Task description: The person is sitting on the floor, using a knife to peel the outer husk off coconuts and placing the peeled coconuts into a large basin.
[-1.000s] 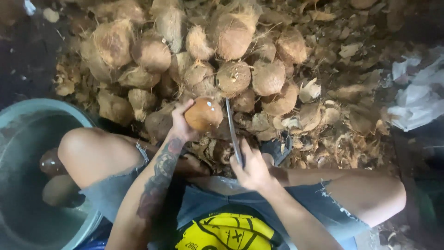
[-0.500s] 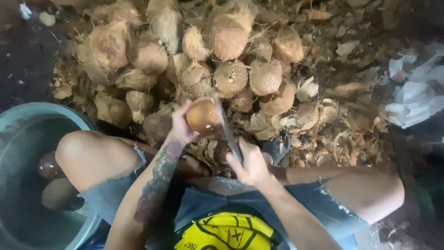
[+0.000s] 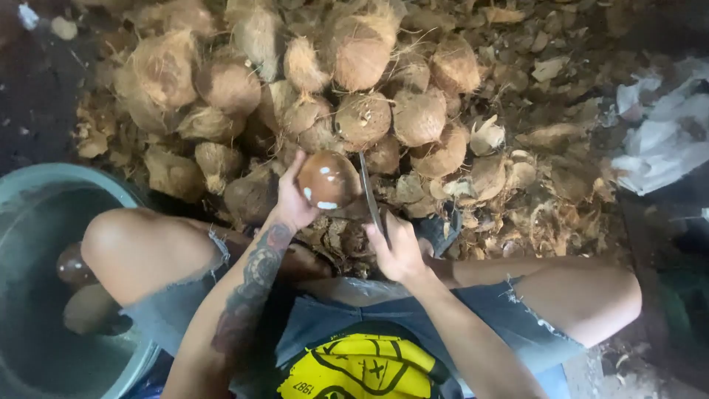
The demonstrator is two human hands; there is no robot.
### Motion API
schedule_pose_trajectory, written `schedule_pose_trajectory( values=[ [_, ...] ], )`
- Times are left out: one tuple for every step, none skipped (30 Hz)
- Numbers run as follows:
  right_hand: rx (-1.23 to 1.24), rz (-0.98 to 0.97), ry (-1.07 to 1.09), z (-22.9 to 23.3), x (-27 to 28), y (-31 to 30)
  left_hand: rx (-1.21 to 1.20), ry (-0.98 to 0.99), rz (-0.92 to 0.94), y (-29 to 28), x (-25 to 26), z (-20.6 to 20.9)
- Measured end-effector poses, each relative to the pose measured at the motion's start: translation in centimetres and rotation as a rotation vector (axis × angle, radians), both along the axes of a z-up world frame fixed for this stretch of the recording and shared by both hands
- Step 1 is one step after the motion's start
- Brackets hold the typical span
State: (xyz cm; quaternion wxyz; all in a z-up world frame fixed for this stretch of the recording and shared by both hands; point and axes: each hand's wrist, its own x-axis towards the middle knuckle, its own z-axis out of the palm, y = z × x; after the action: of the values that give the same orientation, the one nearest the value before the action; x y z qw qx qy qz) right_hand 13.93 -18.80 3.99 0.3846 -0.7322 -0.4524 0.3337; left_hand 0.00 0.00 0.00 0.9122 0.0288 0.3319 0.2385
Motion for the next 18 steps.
schedule_pose_trajectory(
  values=[
    [0.19, 0.067, -0.078, -1.5, -0.2, 0.1, 0.061, 0.089, -0.011, 0.1, -0.1, -1.2],
    [0.381, 0.134, -0.155, -3.0, -0.3, 0.2, 0.12, 0.179, -0.022, 0.1, -0.1, -2.4],
    [0.38, 0.131, -0.154, -3.0, -0.6, 0.4, 0.12, 0.181, -0.025, 0.1, -0.2, -4.5],
    [0.355, 0.151, -0.253, -3.0, -0.8, 0.5, 0.126, 0.19, -0.029, 0.1, -0.2, -6.7],
    [0.329, 0.169, -0.353, -3.0, -0.9, 0.8, 0.134, 0.198, -0.036, 0.3, -0.2, -8.8],
    [0.329, 0.163, -0.353, -1.5, -1.4, 1.1, 0.135, 0.199, -0.042, 0.3, 0.0, -8.3],
    [0.054, 0.153, -0.264, 0.0, -2.0, 1.2, 0.112, 0.174, 0.003, -0.1, 0.0, -7.8],
    [-0.22, 0.143, -0.17, 1.5, -2.7, 1.4, 0.09, 0.149, 0.048, -0.3, 0.0, -7.3],
    [-0.219, 0.143, -0.168, 2.6, -2.6, 1.7, 0.091, 0.152, 0.047, -0.6, 0.0, -5.8],
    [-0.284, 0.142, -0.139, 3.9, -2.5, 2.0, 0.137, 0.154, 0.039, -0.9, 0.0, -4.3],
    [-0.348, 0.136, -0.113, 5.1, -2.4, 2.3, 0.186, 0.153, 0.027, -1.0, 0.3, -2.8],
    [-0.345, 0.13, -0.112, 4.6, -2.1, 2.7, 0.19, 0.152, 0.022, -0.7, 0.5, -3.7],
    [-0.317, 0.142, -0.145, 4.0, -2.0, 2.6, 0.275, 0.123, 0.044, -0.9, 0.6, -4.8],
    [-0.29, 0.153, -0.178, 3.4, -1.9, 2.5, 0.359, 0.093, 0.065, -1.1, 0.6, -5.9],
    [-0.292, 0.147, -0.175, 3.4, -1.8, 2.7, 0.358, 0.094, 0.059, -1.3, 0.8, -6.0],
    [-0.312, 0.148, -0.191, 3.5, -1.7, 2.8, 0.39, 0.096, 0.06, -1.5, 0.9, -6.1],
    [-0.332, 0.149, -0.206, 3.5, -1.6, 2.9, 0.422, 0.098, 0.061, -1.8, 1.0, -6.1],
    [-0.335, 0.144, -0.203, 3.1, -1.6, 3.0, 0.42, 0.098, 0.055, -1.7, 1.0, -6.5]
  ],
)
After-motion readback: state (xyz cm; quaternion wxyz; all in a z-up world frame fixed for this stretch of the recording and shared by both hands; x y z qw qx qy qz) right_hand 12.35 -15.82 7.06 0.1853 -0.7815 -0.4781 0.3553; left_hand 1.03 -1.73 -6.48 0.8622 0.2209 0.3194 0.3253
